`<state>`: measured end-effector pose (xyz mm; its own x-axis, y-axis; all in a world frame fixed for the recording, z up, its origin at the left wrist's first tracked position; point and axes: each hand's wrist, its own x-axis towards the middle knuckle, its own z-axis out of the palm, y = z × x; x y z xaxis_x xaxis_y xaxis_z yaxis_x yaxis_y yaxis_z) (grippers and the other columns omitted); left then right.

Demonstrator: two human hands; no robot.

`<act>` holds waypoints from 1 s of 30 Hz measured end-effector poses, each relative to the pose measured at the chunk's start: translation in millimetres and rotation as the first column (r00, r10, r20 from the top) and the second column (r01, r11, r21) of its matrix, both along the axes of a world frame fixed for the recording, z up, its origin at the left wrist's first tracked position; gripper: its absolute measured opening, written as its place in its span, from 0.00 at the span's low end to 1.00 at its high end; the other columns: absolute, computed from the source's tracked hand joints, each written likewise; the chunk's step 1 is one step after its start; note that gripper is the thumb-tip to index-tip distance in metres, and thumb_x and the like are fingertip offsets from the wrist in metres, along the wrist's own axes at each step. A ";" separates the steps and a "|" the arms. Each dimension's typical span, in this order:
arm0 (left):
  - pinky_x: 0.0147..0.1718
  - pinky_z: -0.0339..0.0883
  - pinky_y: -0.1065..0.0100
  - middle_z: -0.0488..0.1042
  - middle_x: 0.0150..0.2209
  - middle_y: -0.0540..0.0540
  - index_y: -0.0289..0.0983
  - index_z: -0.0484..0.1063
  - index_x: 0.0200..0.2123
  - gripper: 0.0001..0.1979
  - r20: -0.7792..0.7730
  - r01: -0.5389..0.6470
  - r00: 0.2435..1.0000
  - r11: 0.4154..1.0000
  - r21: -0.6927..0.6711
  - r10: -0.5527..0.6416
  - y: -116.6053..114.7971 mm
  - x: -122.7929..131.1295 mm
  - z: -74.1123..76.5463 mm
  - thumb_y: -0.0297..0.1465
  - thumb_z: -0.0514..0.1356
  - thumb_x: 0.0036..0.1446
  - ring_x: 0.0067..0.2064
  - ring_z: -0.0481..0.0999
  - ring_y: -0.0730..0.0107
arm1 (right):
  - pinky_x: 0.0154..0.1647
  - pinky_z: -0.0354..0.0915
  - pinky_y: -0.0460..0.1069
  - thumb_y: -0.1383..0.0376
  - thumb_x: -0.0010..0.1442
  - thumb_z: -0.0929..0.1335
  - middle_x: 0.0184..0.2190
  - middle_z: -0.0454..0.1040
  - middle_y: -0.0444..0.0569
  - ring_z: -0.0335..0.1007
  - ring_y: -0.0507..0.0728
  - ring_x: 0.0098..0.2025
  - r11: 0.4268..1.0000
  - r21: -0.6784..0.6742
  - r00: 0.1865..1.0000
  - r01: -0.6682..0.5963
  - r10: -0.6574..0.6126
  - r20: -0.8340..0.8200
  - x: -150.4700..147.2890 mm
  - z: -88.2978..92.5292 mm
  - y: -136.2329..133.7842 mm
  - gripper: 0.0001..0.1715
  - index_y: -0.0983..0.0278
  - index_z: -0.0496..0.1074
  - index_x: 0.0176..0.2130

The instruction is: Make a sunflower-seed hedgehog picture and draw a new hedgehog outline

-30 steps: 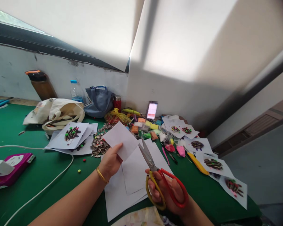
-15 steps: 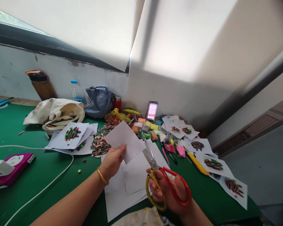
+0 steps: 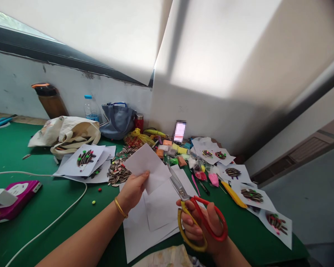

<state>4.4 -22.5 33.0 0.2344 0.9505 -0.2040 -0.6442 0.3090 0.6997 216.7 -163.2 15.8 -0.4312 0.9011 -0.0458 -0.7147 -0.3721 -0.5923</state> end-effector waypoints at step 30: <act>0.38 0.74 0.65 0.80 0.43 0.39 0.35 0.73 0.50 0.23 -0.046 0.192 0.980 0.980 -0.056 -0.195 -7.0 -0.5 1.0 0.24 0.68 0.48 0.43 0.80 0.57 | 0.27 0.46 0.46 0.29 0.47 0.62 0.31 0.59 0.45 0.46 0.47 0.25 1.000 0.001 1.000 -0.008 0.008 0.012 -7.3 -1.2 3.6 0.55 0.67 0.67 0.55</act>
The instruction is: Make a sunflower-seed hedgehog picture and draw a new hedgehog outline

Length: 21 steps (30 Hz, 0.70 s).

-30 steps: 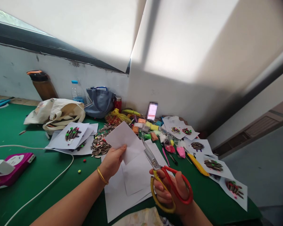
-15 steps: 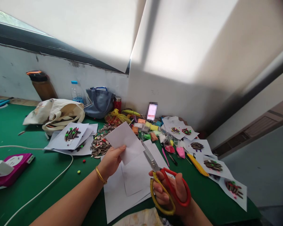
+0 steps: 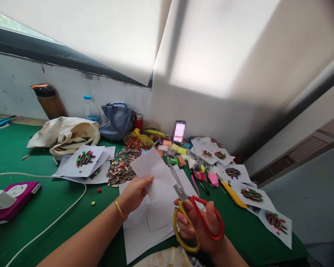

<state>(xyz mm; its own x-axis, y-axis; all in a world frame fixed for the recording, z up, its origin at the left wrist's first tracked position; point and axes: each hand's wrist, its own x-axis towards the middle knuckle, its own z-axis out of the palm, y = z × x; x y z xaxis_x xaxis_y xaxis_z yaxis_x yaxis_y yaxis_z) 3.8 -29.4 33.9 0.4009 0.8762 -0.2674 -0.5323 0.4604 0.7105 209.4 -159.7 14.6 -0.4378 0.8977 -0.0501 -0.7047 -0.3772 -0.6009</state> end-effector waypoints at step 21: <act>0.38 0.73 0.66 0.79 0.45 0.39 0.34 0.72 0.50 0.22 -0.074 0.103 0.992 0.994 0.039 -0.100 2.6 -4.7 -4.4 0.26 0.67 0.50 0.43 0.80 0.59 | 0.28 0.49 0.45 0.31 0.46 0.66 0.32 0.62 0.45 0.52 0.47 0.27 0.999 -0.015 0.998 -0.029 0.029 -0.056 3.5 -8.2 -1.6 0.54 0.67 0.67 0.56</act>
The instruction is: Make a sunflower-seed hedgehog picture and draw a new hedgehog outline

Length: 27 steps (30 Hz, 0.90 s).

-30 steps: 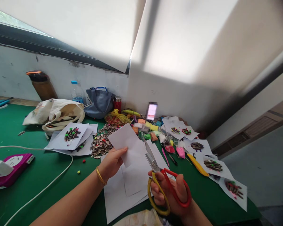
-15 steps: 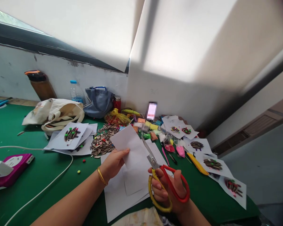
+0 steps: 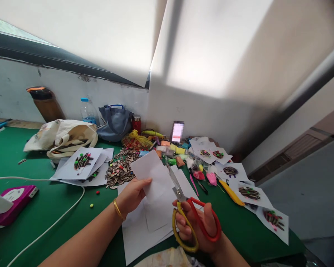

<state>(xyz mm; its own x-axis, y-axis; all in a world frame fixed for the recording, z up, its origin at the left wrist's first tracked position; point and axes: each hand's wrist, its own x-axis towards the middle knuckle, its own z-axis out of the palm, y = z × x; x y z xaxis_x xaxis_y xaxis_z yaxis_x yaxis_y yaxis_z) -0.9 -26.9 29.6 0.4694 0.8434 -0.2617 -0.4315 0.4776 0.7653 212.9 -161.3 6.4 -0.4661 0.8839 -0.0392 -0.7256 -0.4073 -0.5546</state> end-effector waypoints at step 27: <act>0.40 0.72 0.65 0.79 0.44 0.39 0.33 0.71 0.52 0.25 -0.026 0.080 0.996 0.997 0.002 -0.080 1.5 1.8 -7.9 0.28 0.67 0.50 0.42 0.80 0.59 | 0.24 0.48 0.44 0.33 0.50 0.65 0.30 0.62 0.44 0.50 0.46 0.24 0.998 0.024 0.998 0.061 -0.061 -0.010 -6.9 -7.9 2.6 0.50 0.68 0.66 0.56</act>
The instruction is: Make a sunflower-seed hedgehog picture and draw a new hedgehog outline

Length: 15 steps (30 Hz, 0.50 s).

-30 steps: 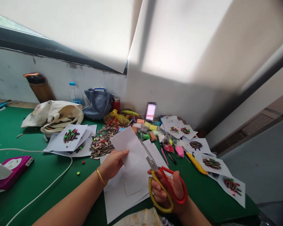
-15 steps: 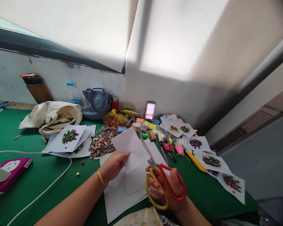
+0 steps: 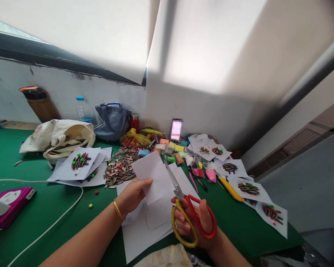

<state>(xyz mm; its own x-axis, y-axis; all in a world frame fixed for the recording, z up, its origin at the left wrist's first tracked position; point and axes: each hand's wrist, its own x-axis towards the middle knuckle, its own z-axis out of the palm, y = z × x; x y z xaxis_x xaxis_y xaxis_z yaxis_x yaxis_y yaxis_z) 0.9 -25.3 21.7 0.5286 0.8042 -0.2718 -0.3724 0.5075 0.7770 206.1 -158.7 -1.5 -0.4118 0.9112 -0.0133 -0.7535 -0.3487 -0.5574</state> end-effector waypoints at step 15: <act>0.40 0.72 0.65 0.79 0.44 0.37 0.32 0.74 0.48 0.23 -0.032 0.019 0.999 0.999 -0.037 -0.020 -6.2 3.5 2.9 0.28 0.69 0.47 0.43 0.79 0.58 | 0.21 0.45 0.41 0.38 0.56 0.65 0.27 0.60 0.41 0.44 0.43 0.20 0.999 0.029 0.994 0.018 -0.015 -0.110 -11.7 4.7 6.2 0.40 0.66 0.69 0.52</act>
